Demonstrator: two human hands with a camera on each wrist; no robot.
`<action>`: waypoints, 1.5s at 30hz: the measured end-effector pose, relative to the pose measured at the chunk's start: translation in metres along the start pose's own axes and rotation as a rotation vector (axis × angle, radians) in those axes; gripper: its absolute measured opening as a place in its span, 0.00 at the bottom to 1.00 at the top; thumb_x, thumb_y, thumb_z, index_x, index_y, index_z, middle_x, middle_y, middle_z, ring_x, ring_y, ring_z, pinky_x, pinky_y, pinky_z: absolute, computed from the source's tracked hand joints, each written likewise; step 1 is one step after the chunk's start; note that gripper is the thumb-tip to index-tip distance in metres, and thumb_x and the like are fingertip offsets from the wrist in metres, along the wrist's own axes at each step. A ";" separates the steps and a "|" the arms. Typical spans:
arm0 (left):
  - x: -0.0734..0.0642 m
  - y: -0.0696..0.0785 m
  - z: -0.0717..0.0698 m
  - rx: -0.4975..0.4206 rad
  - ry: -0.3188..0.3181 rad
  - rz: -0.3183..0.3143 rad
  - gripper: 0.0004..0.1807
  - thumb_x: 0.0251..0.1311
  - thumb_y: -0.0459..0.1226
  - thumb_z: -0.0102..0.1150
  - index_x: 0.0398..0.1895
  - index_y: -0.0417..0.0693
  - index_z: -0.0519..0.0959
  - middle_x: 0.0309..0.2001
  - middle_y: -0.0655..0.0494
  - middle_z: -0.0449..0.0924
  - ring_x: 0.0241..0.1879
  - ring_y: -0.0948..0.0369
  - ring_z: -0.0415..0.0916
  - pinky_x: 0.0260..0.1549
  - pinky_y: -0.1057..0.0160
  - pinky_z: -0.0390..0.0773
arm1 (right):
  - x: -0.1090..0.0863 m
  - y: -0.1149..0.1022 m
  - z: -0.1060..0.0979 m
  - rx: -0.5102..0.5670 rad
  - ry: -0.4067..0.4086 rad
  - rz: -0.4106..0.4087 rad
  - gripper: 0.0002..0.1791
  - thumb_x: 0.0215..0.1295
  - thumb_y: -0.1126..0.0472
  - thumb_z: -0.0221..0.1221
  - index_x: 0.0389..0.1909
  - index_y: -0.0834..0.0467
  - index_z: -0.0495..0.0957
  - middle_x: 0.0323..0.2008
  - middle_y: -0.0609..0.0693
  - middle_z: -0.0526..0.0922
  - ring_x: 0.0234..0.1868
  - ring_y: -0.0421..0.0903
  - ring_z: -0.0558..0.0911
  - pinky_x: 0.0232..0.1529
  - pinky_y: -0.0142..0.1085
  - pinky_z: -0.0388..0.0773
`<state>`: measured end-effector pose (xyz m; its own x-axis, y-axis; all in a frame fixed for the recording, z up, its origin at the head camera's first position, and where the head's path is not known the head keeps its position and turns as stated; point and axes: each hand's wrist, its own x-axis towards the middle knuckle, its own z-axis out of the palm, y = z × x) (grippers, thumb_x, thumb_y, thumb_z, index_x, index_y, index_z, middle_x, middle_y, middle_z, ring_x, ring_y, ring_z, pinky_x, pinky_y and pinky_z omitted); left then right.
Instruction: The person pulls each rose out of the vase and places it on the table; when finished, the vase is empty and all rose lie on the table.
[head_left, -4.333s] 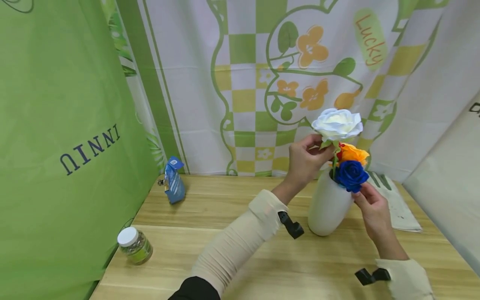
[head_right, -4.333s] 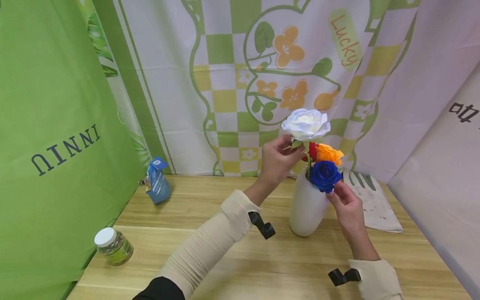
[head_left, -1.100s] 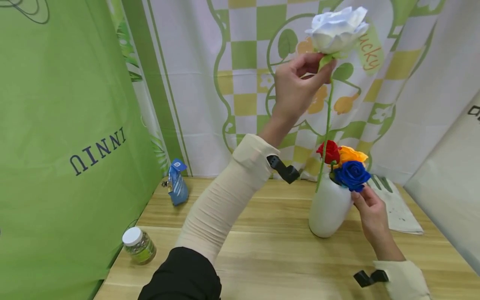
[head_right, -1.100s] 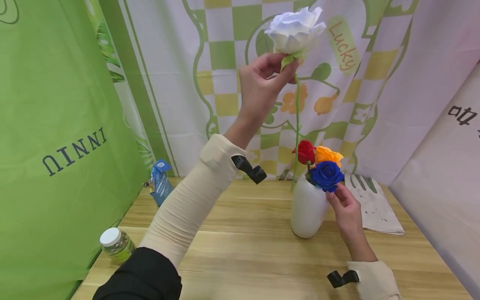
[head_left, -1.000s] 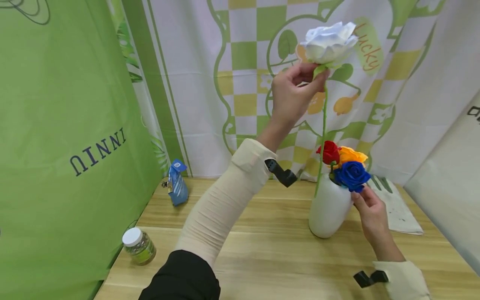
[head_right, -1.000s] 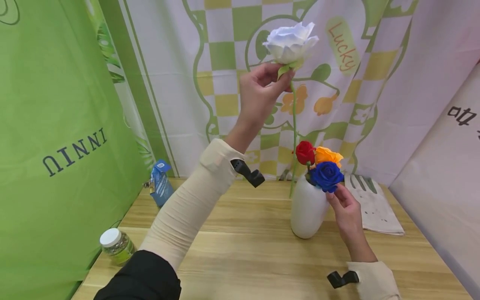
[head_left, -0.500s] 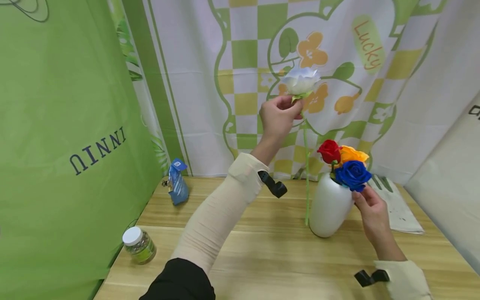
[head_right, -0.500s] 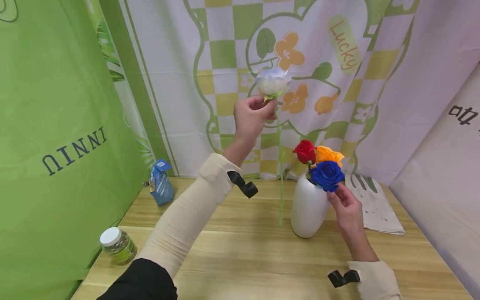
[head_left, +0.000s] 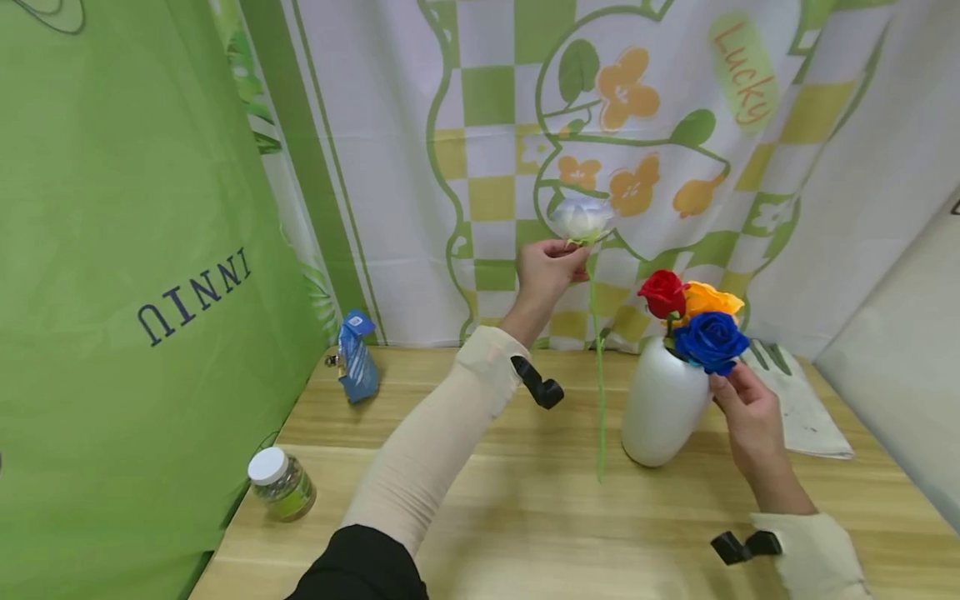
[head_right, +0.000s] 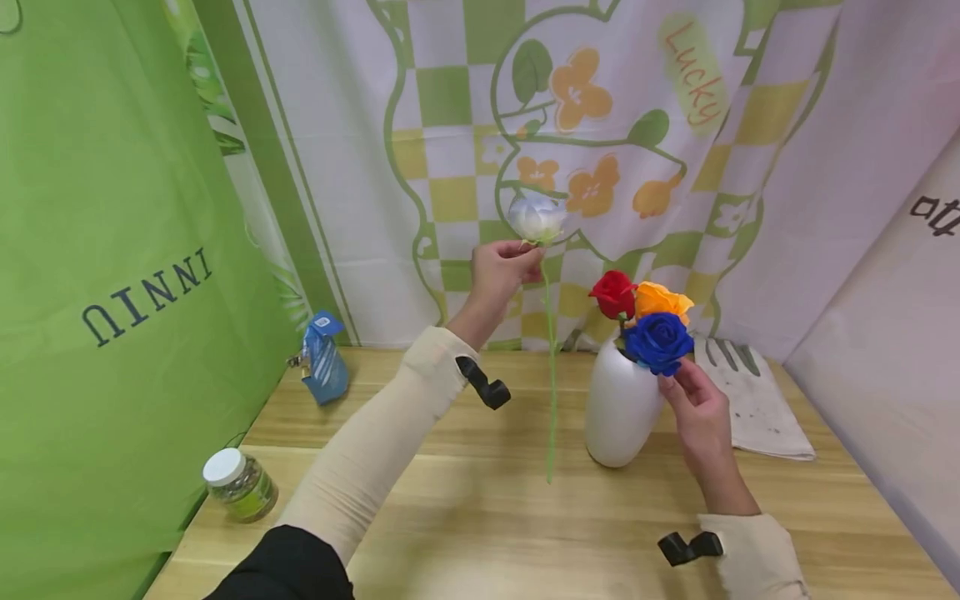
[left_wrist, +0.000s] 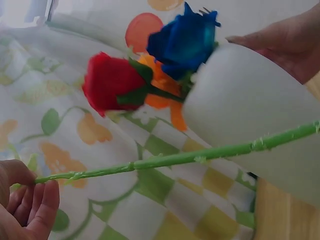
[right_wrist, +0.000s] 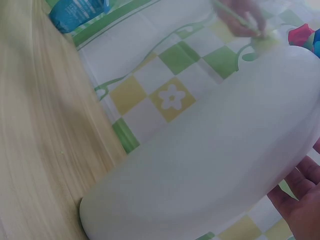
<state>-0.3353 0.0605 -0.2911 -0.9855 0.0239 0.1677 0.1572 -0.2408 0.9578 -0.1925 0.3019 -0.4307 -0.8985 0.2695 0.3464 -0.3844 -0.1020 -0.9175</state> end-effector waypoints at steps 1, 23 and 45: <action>0.001 -0.005 -0.001 -0.012 0.001 -0.006 0.07 0.57 0.26 0.68 0.37 0.30 0.84 0.26 0.50 0.85 0.18 0.63 0.79 0.26 0.63 0.88 | 0.001 -0.001 0.000 0.000 0.006 0.001 0.14 0.74 0.66 0.54 0.49 0.45 0.82 0.42 0.34 0.86 0.44 0.28 0.81 0.46 0.16 0.79; -0.022 -0.108 -0.031 0.043 0.027 -0.311 0.05 0.56 0.23 0.66 0.36 0.31 0.84 0.27 0.49 0.84 0.20 0.63 0.80 0.29 0.62 0.88 | 0.008 -0.006 -0.001 0.011 -0.015 0.004 0.11 0.73 0.63 0.56 0.49 0.47 0.82 0.42 0.35 0.86 0.44 0.30 0.81 0.47 0.16 0.79; -0.039 -0.158 -0.029 0.237 0.095 -0.433 0.05 0.53 0.21 0.66 0.32 0.32 0.81 0.29 0.42 0.86 0.16 0.61 0.79 0.32 0.55 0.89 | 0.002 -0.001 -0.002 0.001 -0.018 0.028 0.12 0.73 0.64 0.56 0.47 0.45 0.82 0.40 0.34 0.85 0.40 0.30 0.80 0.45 0.16 0.79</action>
<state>-0.3235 0.0697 -0.4554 -0.9631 -0.0179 -0.2686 -0.2686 -0.0006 0.9632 -0.1937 0.3046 -0.4298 -0.9126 0.2490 0.3244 -0.3594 -0.1100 -0.9267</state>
